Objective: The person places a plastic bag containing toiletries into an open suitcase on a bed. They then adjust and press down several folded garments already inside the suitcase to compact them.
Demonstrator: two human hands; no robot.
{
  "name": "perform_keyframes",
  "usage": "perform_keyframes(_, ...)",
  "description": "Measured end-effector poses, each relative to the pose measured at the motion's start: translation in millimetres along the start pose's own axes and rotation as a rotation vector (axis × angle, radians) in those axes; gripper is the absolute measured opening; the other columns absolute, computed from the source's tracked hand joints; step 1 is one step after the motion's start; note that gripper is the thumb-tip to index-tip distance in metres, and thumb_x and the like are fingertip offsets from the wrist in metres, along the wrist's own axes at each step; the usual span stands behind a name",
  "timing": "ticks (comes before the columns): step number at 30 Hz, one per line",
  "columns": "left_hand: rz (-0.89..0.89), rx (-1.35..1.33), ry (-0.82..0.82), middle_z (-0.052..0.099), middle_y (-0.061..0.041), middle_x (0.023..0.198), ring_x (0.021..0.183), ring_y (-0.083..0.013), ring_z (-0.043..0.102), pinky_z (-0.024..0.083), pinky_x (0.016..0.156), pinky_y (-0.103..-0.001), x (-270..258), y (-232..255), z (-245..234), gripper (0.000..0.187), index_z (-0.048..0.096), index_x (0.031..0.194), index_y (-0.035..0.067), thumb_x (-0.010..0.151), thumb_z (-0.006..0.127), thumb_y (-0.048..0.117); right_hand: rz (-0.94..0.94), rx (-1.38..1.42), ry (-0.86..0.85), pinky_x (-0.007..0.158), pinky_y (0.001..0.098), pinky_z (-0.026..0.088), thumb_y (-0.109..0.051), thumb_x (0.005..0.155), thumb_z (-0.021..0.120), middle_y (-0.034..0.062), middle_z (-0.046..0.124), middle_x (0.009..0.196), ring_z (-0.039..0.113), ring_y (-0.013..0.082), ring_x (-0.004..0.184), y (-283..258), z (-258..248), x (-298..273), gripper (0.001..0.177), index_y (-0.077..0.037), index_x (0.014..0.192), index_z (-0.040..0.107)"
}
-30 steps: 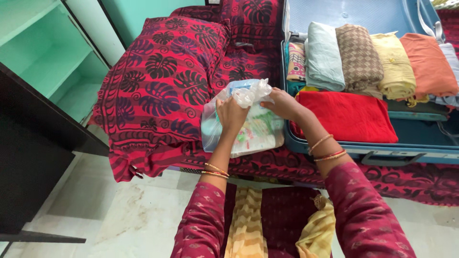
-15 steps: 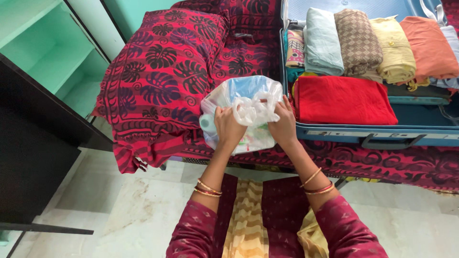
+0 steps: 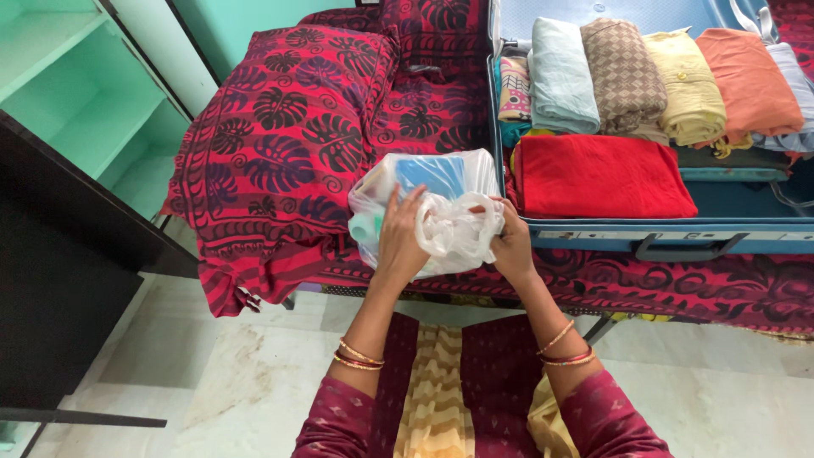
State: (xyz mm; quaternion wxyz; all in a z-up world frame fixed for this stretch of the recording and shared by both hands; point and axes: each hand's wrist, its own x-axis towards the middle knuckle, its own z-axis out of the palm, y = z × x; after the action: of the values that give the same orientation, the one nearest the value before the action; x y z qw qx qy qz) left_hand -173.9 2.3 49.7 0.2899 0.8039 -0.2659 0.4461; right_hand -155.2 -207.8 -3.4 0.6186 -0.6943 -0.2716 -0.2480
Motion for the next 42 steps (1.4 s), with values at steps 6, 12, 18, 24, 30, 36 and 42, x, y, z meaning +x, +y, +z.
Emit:
perform_keyframes(6,-0.178,0.037,-0.131,0.058,-0.022,0.109,0.105,-0.0425,0.055,0.047,0.094,-0.049,-16,-11,17,0.039,0.060,0.116,-0.007,0.085,0.072,0.013,-0.006,-0.085,0.027,0.094,0.0292,0.051,0.008,0.081,0.069,0.0124,0.062,0.122,0.065,0.0220,0.112,-8,3,-6,0.040,0.000,0.120,0.067)
perform_keyframes(12,-0.212,-0.068,-0.150,0.057,-0.018,0.096,0.093,-0.0400,0.056,0.047,0.082,-0.049,-19,-10,13,0.021,0.066,0.095,0.000,0.080,0.074,0.013,-0.246,-0.531,-0.071,0.110,0.0490,0.037,-0.020,0.074,0.083,0.0208,0.048,0.138,0.045,0.0432,0.129,-49,9,-5,0.068,-0.002,0.135,0.058)
perform_keyframes(18,-0.211,-0.140,-0.187,0.062,-0.015,0.082,0.083,-0.0391,0.061,0.050,0.073,-0.049,-16,-6,4,0.017,0.065,0.083,0.002,0.077,0.077,0.014,-0.290,-0.799,-0.030,0.114,0.0462,0.035,-0.024,0.081,0.077,0.0213,0.051,0.144,0.047,0.0413,0.132,-61,20,3,0.060,-0.008,0.137,0.062)
perform_keyframes(24,-0.212,-0.090,-0.189,0.065,-0.018,0.073,0.073,-0.0414,0.065,0.051,0.065,-0.051,-7,-9,13,0.019,0.066,0.078,0.003,0.077,0.078,0.018,-0.269,-0.844,-0.111,0.107,0.0497,0.039,-0.021,0.084,0.074,0.0134,0.062,0.118,0.057,0.0340,0.115,-46,24,10,0.038,-0.006,0.118,0.066)
perform_keyframes(30,-0.283,-0.059,-0.218,0.066,-0.019,0.070,0.070,-0.0424,0.066,0.051,0.063,-0.052,-11,-9,19,0.018,0.068,0.078,0.004,0.080,0.077,0.019,-0.282,-0.857,-0.139,0.091,0.0486,0.045,-0.016,0.080,0.072,0.0151,0.058,0.109,0.054,0.0369,0.103,-32,25,10,0.030,-0.003,0.105,0.064)
perform_keyframes(36,-0.264,-0.075,-0.127,0.066,-0.019,0.075,0.072,-0.0413,0.064,0.051,0.066,-0.051,-36,1,17,0.028,0.066,0.087,0.002,0.072,0.081,0.021,-0.325,-0.869,-0.131,0.084,0.0482,0.045,-0.017,0.073,0.074,0.0113,0.057,0.095,0.052,0.0350,0.093,-17,23,-7,0.024,-0.005,0.091,0.064)
perform_keyframes(42,-0.315,-0.105,-0.161,0.066,-0.021,0.077,0.074,-0.0440,0.065,0.052,0.068,-0.053,-42,-1,16,0.042,0.062,0.107,0.001,0.076,0.079,0.023,-0.351,-0.753,-0.140,0.079,0.0456,0.048,-0.018,0.068,0.076,0.0080,0.064,0.090,0.058,0.0318,0.086,-8,20,-7,0.024,-0.006,0.086,0.064)
